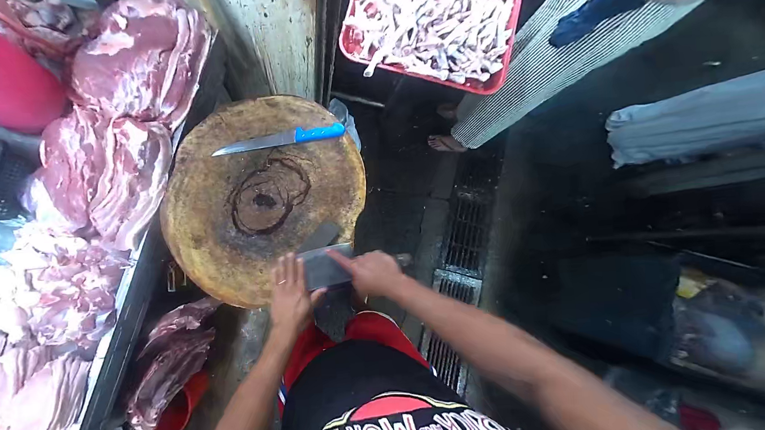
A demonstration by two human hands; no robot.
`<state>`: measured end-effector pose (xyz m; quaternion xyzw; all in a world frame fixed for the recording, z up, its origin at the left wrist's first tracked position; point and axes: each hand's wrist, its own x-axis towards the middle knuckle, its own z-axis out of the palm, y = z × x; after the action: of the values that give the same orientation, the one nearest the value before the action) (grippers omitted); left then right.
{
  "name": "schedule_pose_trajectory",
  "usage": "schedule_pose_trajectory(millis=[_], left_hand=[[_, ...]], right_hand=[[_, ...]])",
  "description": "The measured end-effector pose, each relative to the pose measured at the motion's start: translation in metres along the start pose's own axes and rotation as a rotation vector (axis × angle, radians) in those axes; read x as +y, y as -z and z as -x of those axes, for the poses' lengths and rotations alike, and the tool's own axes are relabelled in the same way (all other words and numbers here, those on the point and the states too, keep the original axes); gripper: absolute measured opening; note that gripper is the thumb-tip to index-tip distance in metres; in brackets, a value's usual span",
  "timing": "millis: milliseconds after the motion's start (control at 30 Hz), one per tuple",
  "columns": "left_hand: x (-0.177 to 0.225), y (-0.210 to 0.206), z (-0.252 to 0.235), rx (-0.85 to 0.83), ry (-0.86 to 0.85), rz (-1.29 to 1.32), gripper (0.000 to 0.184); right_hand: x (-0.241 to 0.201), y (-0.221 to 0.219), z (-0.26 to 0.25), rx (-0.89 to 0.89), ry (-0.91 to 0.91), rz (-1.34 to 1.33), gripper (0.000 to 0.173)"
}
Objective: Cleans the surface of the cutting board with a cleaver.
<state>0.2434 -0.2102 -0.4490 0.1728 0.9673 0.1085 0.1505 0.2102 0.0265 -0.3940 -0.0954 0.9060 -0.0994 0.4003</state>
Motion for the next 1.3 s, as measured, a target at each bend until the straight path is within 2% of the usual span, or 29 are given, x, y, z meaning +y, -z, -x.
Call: schedule_pose_trajectory(millis=[67, 133, 200, 333, 400, 467, 567, 633, 700, 767, 833, 900, 1033, 1100, 1133, 1233, 1300], left_hand=[[0.047, -0.004, -0.048, -0.022, -0.084, 0.055, 0.092], [0.064, -0.011, -0.061, -0.034, -0.112, 0.068, 0.091], [0.03, -0.011, -0.042, 0.017, -0.069, 0.059, 0.091], [-0.071, -0.003, 0.058, 0.071, 0.08, -0.057, 0.093], [-0.076, 0.007, 0.069, 0.056, 0.099, -0.104, 0.093], [-0.045, 0.011, 0.034, 0.048, 0.056, -0.065, 0.091], [0.017, 0.008, -0.036, -0.018, -0.059, 0.007, 0.091], [0.025, 0.003, -0.044, -0.036, -0.062, 0.037, 0.091], [-0.014, 0.003, -0.014, 0.011, -0.004, 0.034, 0.091], [-0.063, 0.003, 0.041, 0.052, 0.072, -0.025, 0.091], [-0.086, 0.005, 0.08, 0.055, 0.132, -0.091, 0.092], [-0.07, 0.007, 0.068, 0.062, 0.118, -0.093, 0.092], [0.016, 0.005, -0.036, -0.002, -0.068, -0.011, 0.089], [0.028, 0.003, -0.05, 0.009, -0.084, -0.004, 0.09], [0.016, 0.002, -0.04, 0.055, -0.062, 0.004, 0.089], [-0.053, 0.01, 0.04, 0.173, 0.065, -0.017, 0.089], [-0.08, 0.019, 0.08, 0.151, 0.132, -0.015, 0.091]], right_hand=[[0.052, 0.012, 0.013, 0.031, -0.121, 0.017, 0.093], [0.071, 0.014, 0.018, 0.019, -0.156, 0.065, 0.093], [0.039, 0.016, 0.008, 0.014, -0.098, 0.063, 0.095], [-0.073, -0.012, -0.021, -0.013, 0.152, 0.003, 0.097], [-0.083, -0.015, -0.025, -0.017, 0.201, 0.011, 0.097], [-0.047, -0.003, -0.018, 0.013, 0.117, -0.023, 0.098], [0.029, 0.011, -0.002, 0.053, -0.043, 0.006, 0.097], [0.04, 0.016, 0.0, 0.036, -0.057, 0.05, 0.097], [-0.002, 0.014, -0.01, 0.025, 0.021, 0.044, 0.097], [-0.063, -0.002, -0.019, -0.001, 0.13, 0.016, 0.096], [-0.097, -0.015, -0.026, -0.04, 0.219, 0.02, 0.098], [-0.082, -0.012, -0.025, -0.042, 0.203, 0.021, 0.097], [0.031, 0.002, -0.004, 0.055, -0.039, 0.015, 0.094], [0.046, 0.013, -0.001, 0.05, -0.065, 0.031, 0.094], [0.031, 0.019, -0.003, 0.041, -0.049, 0.03, 0.095], [-0.061, 0.012, -0.01, -0.011, 0.105, -0.022, 0.095], [-0.098, -0.003, -0.021, -0.034, 0.211, -0.036, 0.096]])
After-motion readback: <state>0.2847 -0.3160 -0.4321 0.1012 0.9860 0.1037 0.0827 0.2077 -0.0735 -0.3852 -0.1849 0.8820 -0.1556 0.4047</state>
